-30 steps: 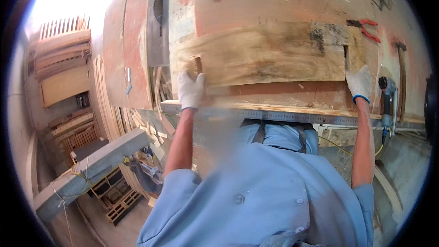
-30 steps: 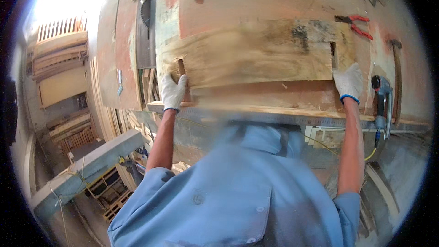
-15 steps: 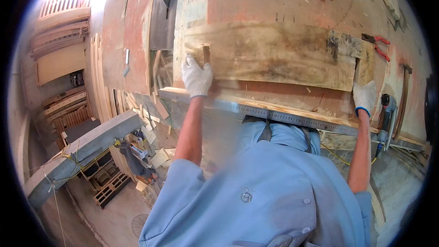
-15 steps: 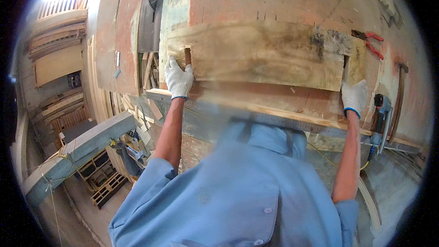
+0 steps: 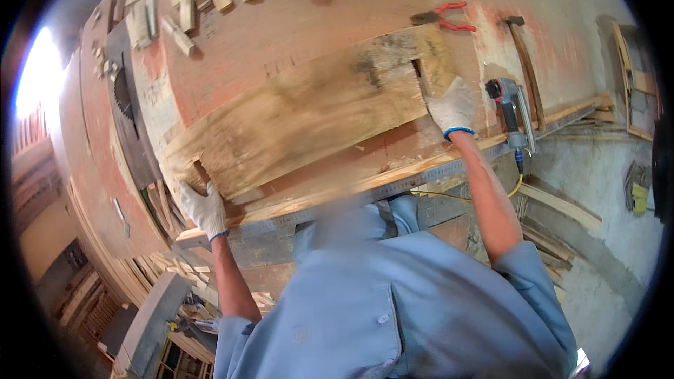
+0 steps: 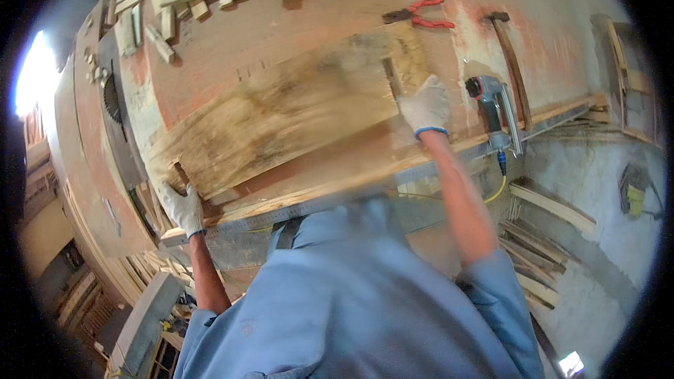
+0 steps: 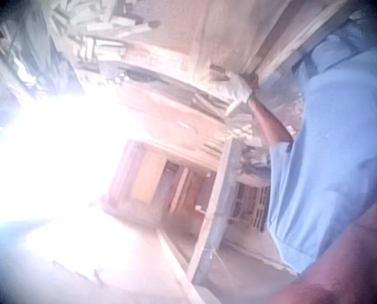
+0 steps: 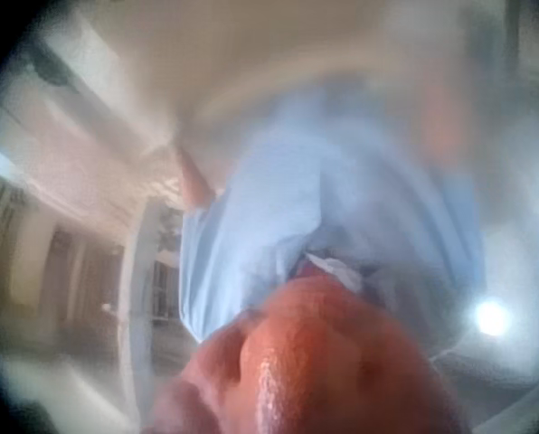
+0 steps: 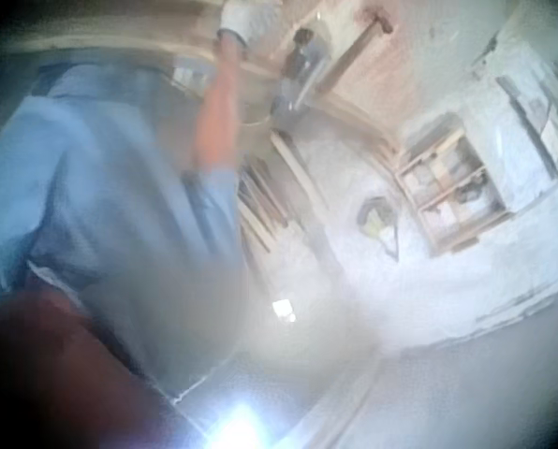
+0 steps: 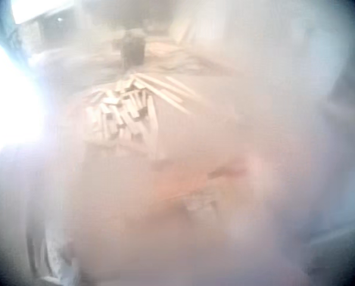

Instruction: The person assembles wooden frames by placing small wooden pieces into rectangular cutouts on larger boards and securing them with a nail gun. The person repeatedly picks up pieces, aligns them, and fastens them, occasionally using a hammer to adjust fit.

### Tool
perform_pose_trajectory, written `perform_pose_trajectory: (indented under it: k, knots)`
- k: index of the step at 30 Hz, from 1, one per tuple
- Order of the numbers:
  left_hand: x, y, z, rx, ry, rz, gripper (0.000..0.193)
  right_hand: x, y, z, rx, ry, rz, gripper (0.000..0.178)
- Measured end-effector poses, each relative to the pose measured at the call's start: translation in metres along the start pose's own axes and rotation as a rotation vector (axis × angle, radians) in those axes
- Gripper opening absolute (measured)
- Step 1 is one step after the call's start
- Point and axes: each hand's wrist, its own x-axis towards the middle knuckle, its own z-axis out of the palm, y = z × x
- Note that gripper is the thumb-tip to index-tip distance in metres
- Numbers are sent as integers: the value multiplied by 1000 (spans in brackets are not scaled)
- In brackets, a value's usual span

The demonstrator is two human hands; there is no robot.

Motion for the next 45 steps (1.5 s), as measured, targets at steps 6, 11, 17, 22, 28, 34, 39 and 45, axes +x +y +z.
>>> perform_pose_trajectory:
  k: [6, 11, 17, 22, 28, 34, 39, 45]
  knots:
    - [3, -7, 3, -40, -12, 15, 86, -2, -10, -17, 52, -60, 70, 81]
    - [9, 2, -24, 88, -157, 35, 85, -1, -14, -19, 56, -83, 107, 79]
    - [24, 124, -48, -87, 21, 452, 67, 0, -10, -14, 38, -67, 76, 80]
    - [-3, 356, -15, -548, 61, 950, 43, 0, -9, -19, 27, -137, 122, 76]
    - [-12, 442, 37, -443, -43, 997, 28, 0, -15, -28, 76, -132, 88, 78]
    - [-18, 453, 43, -238, -87, 986, 32, -1, -3, -42, 152, -197, 84, 78]
    - [-14, 446, 47, -277, 8, 1015, 30, 3, 82, -85, 301, 39, -104, 53]
    - [-27, 444, 31, -406, 38, 1512, 44, -7, 189, -60, 46, -49, 127, 51]
